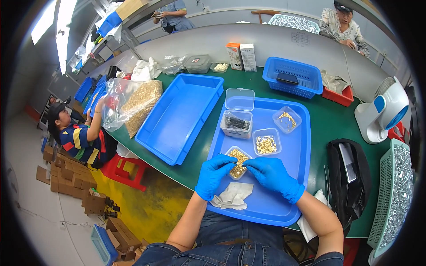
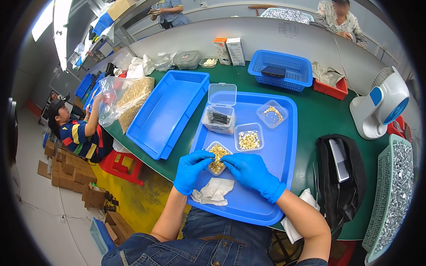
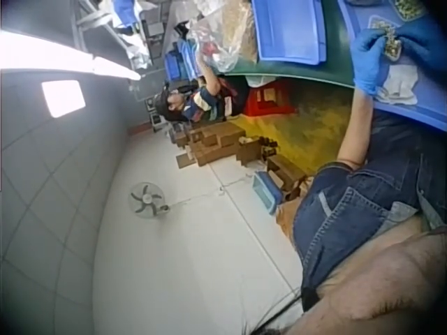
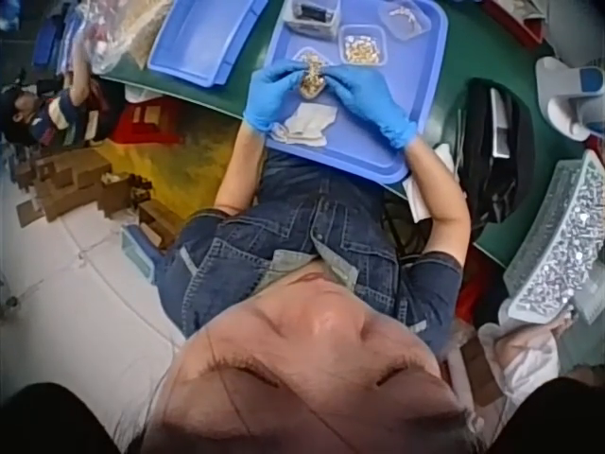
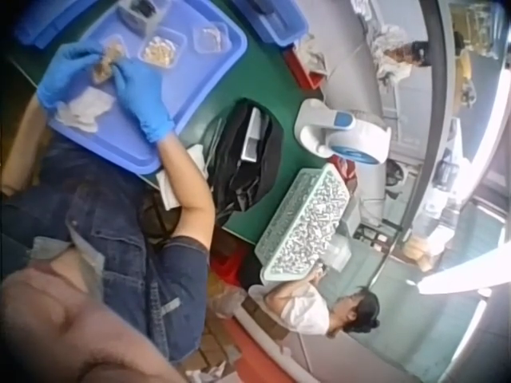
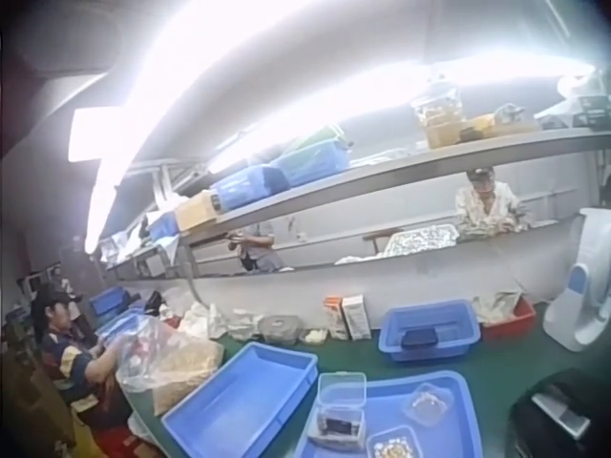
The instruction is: Sorting small yellow hardware components from a tray into individual plastic containers on a workstation.
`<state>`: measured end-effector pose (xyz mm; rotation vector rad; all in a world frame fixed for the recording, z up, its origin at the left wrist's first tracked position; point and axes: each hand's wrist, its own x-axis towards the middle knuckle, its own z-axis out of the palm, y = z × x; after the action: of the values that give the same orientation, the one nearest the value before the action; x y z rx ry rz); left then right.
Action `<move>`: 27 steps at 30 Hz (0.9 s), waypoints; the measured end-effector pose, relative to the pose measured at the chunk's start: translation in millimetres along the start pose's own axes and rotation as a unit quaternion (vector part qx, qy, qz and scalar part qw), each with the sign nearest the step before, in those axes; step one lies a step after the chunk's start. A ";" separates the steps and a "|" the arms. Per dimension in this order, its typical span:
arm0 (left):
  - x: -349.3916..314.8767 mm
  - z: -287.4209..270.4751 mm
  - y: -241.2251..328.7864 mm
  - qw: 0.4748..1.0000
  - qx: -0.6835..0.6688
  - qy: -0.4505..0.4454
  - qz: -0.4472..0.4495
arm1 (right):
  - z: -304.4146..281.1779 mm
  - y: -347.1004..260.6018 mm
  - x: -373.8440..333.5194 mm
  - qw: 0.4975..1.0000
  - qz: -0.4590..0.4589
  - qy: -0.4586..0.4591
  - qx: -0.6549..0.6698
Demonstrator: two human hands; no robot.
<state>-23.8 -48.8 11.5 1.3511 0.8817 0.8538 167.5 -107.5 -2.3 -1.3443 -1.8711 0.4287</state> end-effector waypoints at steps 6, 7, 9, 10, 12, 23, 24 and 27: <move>1.8 -4.6 -6.1 0.992 0.109 -0.027 0.065 | -2.3 2.0 0.6 0.999 0.013 -0.039 -0.022; 2.1 -4.8 -5.7 0.992 0.104 -0.031 0.060 | -2.5 2.4 1.1 0.999 0.011 -0.041 -0.020; 1.8 -5.4 -5.5 0.993 0.100 -0.035 0.056 | -4.8 -0.7 3.0 0.997 0.040 -0.069 0.010; 1.8 -5.7 -5.4 0.994 0.093 -0.040 0.049 | -6.7 -3.4 4.2 0.992 0.070 -0.095 0.040; 1.7 -5.9 -5.1 0.995 0.079 -0.051 0.035 | -6.7 -3.8 4.4 0.985 0.100 -0.122 0.070; 11.3 -11.5 -3.9 0.927 0.356 -0.054 0.108 | -11.0 -5.8 8.6 0.975 0.138 -0.083 0.155; 13.1 -13.9 -5.2 0.845 0.510 -0.073 0.145 | -10.5 -5.6 8.0 0.975 0.138 -0.083 0.155; 14.2 -1.9 3.6 0.795 0.580 -0.085 0.157 | -6.0 -4.2 5.2 0.982 0.103 -0.041 0.152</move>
<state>-19.4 -35.0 14.5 2.6617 1.0936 0.3458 168.5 -105.3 6.3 -1.3277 -1.6548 0.8525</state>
